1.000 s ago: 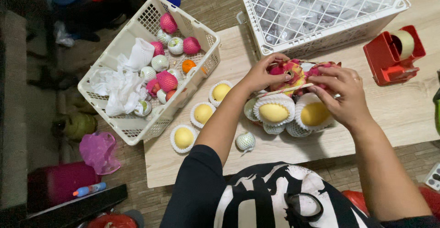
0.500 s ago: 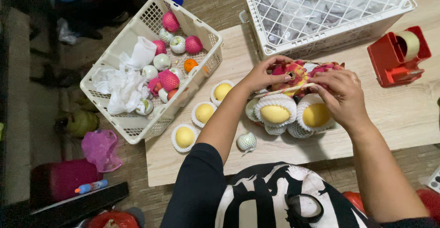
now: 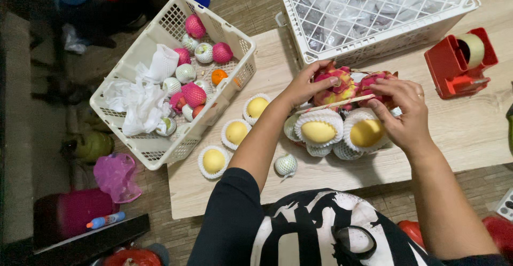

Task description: The person picks up dragon fruits and other items from a basket and a table, placing them into a larger fruit basket, then uses a tape dispenser to secure the arrangement.

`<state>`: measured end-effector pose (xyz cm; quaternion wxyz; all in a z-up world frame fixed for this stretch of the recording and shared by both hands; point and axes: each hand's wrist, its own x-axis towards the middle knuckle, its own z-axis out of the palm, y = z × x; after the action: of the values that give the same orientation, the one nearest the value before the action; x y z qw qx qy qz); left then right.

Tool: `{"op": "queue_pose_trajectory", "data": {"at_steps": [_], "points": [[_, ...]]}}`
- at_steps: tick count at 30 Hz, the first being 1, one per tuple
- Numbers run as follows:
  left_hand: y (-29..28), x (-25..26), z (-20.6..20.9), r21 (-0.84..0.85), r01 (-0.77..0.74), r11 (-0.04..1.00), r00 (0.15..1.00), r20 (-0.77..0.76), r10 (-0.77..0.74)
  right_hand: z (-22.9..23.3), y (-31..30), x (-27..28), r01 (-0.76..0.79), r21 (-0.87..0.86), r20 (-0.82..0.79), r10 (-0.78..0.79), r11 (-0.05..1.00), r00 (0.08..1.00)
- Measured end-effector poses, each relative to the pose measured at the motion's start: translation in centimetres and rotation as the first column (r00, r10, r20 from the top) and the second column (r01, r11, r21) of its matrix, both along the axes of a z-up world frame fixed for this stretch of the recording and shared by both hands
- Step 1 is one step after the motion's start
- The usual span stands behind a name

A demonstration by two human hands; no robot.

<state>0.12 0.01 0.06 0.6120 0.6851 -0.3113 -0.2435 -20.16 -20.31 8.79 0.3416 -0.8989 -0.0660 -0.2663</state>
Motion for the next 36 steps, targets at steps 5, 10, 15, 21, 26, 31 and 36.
{"op": "queue_pose_trajectory", "data": {"at_steps": [5,10,15,21,26,31,36], "points": [[-0.2,-0.2,0.3,-0.034,-0.021,0.999,0.999,-0.05,0.019,0.2,-0.2,-0.1,0.004,-0.006,0.017,-0.004,1.0,1.0],[0.3,-0.1,0.2,-0.06,0.014,0.998,1.0,-0.02,-0.015,0.5,0.0,0.0,0.006,0.002,0.032,-0.006,1.0,0.999],[0.5,-0.1,-0.2,-0.032,0.003,0.999,1.0,-0.021,-0.003,1.3,0.3,0.3,-0.009,0.017,0.05,0.008,1.0,0.999],[0.7,-0.9,1.3,0.003,-0.026,1.0,0.999,-0.039,0.026,1.2,0.1,0.3,0.001,0.014,0.054,-0.002,1.0,0.999],[0.5,-1.0,2.0,0.044,0.002,0.999,1.0,-0.011,-0.002,1.6,0.3,-0.6,0.037,0.023,0.081,-0.039,0.999,0.996],[-0.2,-0.5,1.5,0.109,0.002,0.994,0.999,0.045,-0.007,2.0,0.5,-1.6,0.076,0.074,0.08,-0.082,0.994,0.993],[-0.8,0.2,1.2,0.238,-0.146,0.96,0.97,0.225,0.092,0.7,-0.2,-2.6,0.14,0.07,0.055,-0.144,0.988,0.988]]}}
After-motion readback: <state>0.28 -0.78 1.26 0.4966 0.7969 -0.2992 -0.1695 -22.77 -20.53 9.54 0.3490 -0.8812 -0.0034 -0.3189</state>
